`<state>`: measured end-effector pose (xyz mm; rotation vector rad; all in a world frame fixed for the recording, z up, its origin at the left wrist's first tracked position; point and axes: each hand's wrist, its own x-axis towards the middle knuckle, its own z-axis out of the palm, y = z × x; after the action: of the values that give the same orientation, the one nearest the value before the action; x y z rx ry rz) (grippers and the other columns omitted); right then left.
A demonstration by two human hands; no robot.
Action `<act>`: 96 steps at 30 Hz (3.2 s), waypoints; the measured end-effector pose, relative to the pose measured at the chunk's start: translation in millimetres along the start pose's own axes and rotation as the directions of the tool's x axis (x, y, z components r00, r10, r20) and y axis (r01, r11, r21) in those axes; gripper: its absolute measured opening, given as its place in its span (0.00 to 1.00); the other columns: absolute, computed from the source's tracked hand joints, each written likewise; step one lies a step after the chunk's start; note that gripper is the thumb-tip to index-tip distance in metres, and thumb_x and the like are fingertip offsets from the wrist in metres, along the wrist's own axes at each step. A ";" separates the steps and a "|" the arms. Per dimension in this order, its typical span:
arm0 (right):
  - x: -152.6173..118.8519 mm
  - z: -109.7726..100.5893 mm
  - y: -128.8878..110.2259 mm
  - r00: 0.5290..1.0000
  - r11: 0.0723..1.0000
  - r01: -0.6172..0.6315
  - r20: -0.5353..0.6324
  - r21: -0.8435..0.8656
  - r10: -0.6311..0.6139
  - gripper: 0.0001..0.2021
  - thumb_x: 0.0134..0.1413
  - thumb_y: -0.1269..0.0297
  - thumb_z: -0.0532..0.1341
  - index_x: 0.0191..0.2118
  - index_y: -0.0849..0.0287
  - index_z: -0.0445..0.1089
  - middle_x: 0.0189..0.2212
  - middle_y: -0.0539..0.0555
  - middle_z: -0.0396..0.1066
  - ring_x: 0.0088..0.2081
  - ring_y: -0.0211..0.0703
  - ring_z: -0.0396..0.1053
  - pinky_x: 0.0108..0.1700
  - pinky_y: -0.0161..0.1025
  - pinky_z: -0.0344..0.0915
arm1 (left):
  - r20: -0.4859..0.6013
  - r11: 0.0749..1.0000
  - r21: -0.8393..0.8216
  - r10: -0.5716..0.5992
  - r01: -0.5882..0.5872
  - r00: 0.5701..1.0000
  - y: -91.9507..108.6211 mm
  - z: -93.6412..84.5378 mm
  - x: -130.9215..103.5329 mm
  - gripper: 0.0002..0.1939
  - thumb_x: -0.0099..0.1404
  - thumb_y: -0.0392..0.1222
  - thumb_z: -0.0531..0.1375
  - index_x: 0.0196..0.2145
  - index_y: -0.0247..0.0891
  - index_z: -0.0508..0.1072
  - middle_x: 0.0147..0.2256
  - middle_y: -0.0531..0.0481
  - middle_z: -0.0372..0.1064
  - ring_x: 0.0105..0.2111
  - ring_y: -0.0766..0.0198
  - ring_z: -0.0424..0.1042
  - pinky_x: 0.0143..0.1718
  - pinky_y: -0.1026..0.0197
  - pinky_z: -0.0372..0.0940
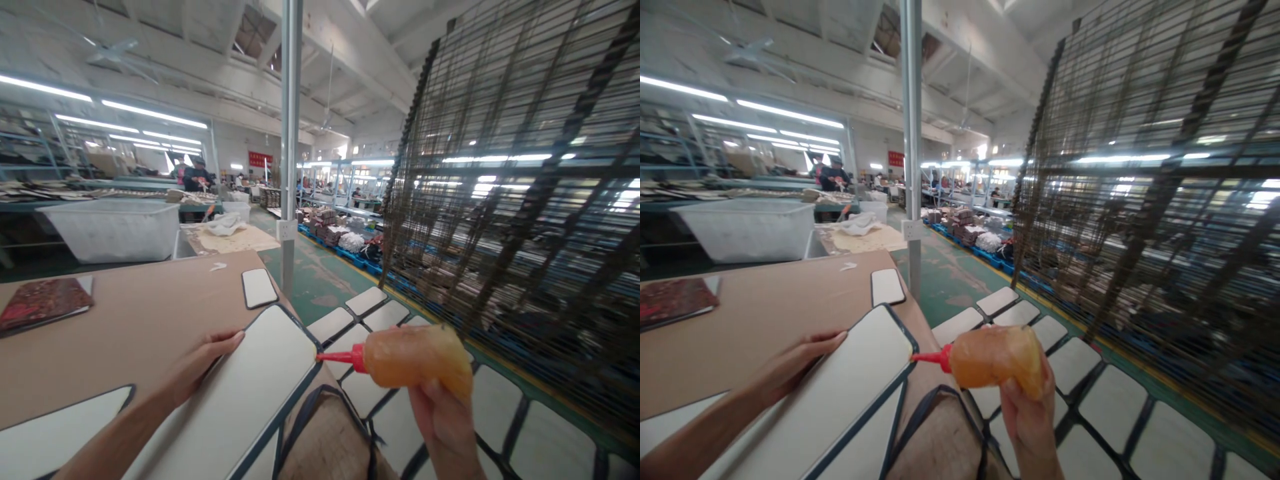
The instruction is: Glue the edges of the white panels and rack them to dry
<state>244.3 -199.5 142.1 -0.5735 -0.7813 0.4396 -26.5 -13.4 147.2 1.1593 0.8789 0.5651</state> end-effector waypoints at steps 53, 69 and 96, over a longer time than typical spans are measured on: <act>13.4 22.1 12.3 0.976 0.977 -0.214 0.028 -0.005 0.214 0.20 0.33 0.64 0.71 0.39 0.51 0.73 0.28 0.52 0.75 0.31 0.48 0.72 0.48 0.54 0.64 | -0.157 0.992 -0.112 0.045 -0.063 0.987 5.8 7.6 8.4 0.11 0.53 0.44 0.63 0.30 0.38 0.66 0.21 0.54 0.69 0.20 0.64 0.70 0.21 0.65 0.64; -3.9 12.0 10.3 0.952 0.953 -0.297 -0.066 0.058 0.300 0.22 0.25 0.65 0.73 0.36 0.50 0.74 0.30 0.52 0.75 0.30 0.46 0.71 0.38 0.47 0.71 | -0.148 0.994 -0.096 0.037 -0.051 0.988 14.3 7.9 18.4 0.10 0.53 0.42 0.63 0.30 0.36 0.66 0.20 0.53 0.70 0.18 0.65 0.69 0.20 0.64 0.66; -25.8 -25.1 21.9 0.903 0.909 -0.416 0.136 0.034 0.408 0.31 0.31 0.63 0.69 0.48 0.53 0.66 0.41 0.59 0.72 0.39 0.57 0.71 0.43 0.55 0.66 | -0.233 0.987 -0.160 -0.025 -0.013 0.972 15.8 -8.9 35.4 0.06 0.62 0.34 0.53 0.33 0.33 0.70 0.19 0.50 0.71 0.17 0.62 0.71 0.19 0.61 0.68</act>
<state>243.4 -205.3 100.4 -0.6590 -0.7629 0.8966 -13.3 24.0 150.4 0.9554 1.0183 0.7659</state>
